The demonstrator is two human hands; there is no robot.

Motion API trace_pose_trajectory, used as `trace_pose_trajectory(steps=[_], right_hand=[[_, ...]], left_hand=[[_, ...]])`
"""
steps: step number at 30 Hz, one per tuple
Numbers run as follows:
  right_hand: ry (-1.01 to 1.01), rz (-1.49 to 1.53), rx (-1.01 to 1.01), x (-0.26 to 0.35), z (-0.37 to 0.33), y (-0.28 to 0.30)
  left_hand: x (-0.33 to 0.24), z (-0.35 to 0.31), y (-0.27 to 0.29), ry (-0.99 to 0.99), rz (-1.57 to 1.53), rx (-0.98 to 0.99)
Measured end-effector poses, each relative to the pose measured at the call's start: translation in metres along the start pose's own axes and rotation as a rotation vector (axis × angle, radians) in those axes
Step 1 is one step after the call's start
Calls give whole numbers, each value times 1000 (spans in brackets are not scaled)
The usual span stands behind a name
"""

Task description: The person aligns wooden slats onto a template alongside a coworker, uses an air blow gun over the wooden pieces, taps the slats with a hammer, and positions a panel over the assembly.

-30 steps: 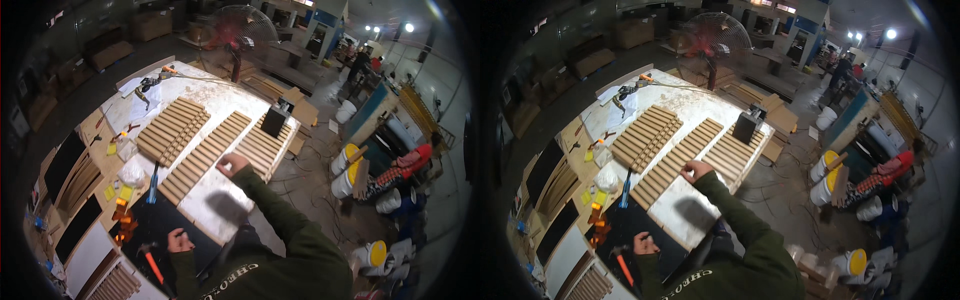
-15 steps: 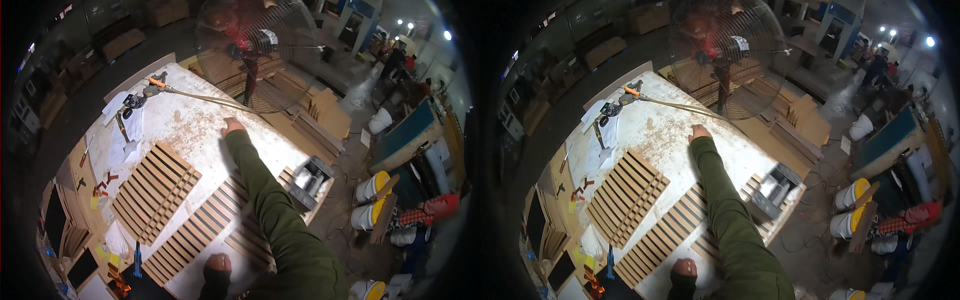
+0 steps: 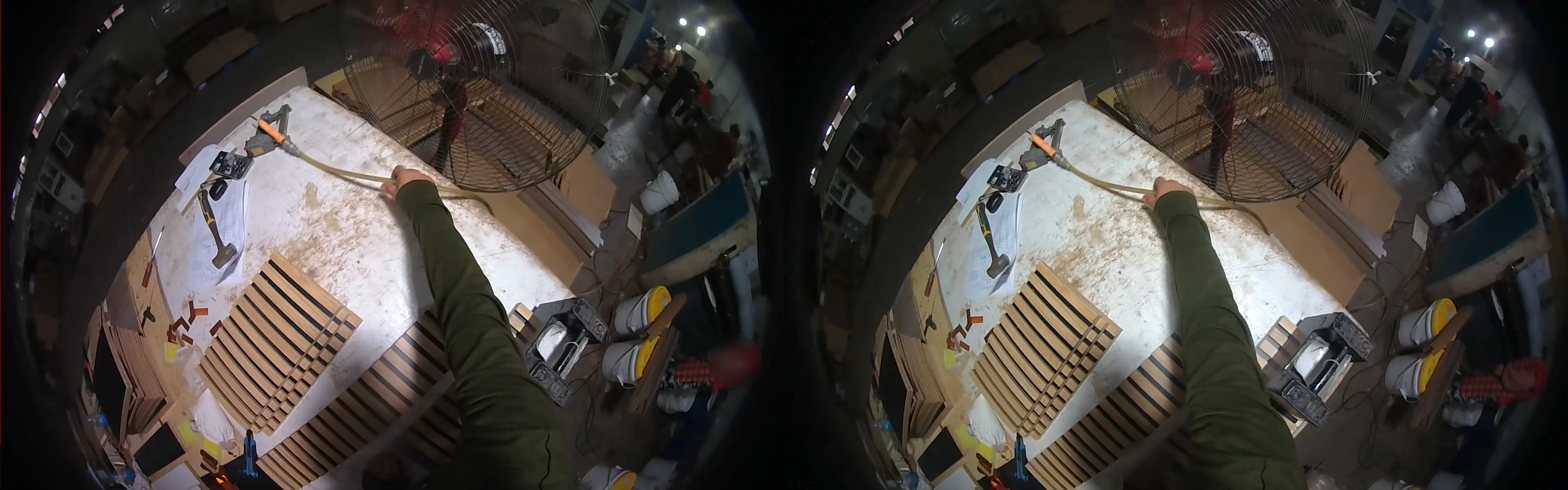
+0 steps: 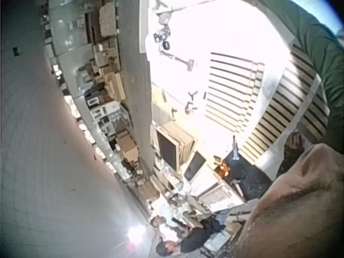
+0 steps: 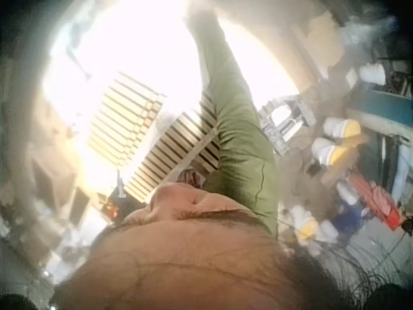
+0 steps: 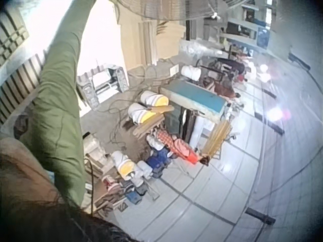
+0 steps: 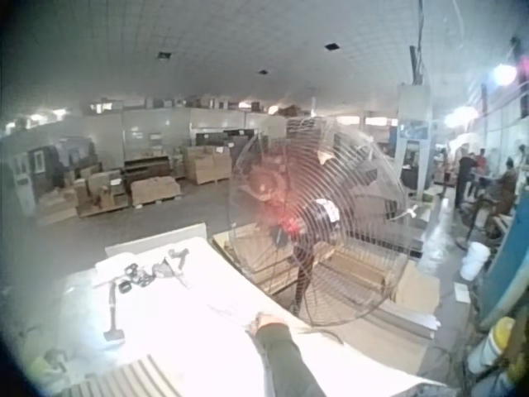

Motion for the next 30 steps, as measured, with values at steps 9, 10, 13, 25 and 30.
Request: trace_pose_trajectory(steps=[9,10,13,25,30], right_hand=[[264,-172,-286,94,-102,94],[264,-179,-304,98,-118,107],[272,-225,-400,104,-163,135],[302,-596,174,62,-152,-15],[137,-143,143,97,-88,-32]], left_hand=[[-36,-33,13,-197,138,-97],[-37,-40,15,-230,176,-120],[-28,-52,10,-179,173,-232],[4,-65,-15,27,-88,-362],[4,-53,-9,120,-37,-271]])
Point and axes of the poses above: each hand's wrist, its own z-axis towards the middle knuckle, its own y-axis out of the back of the hand, x = y × z, the point moved 9 cm from there along z, towards the middle knuckle, and after that the axes turned 9 degrees about x, right-handed, at the moved point
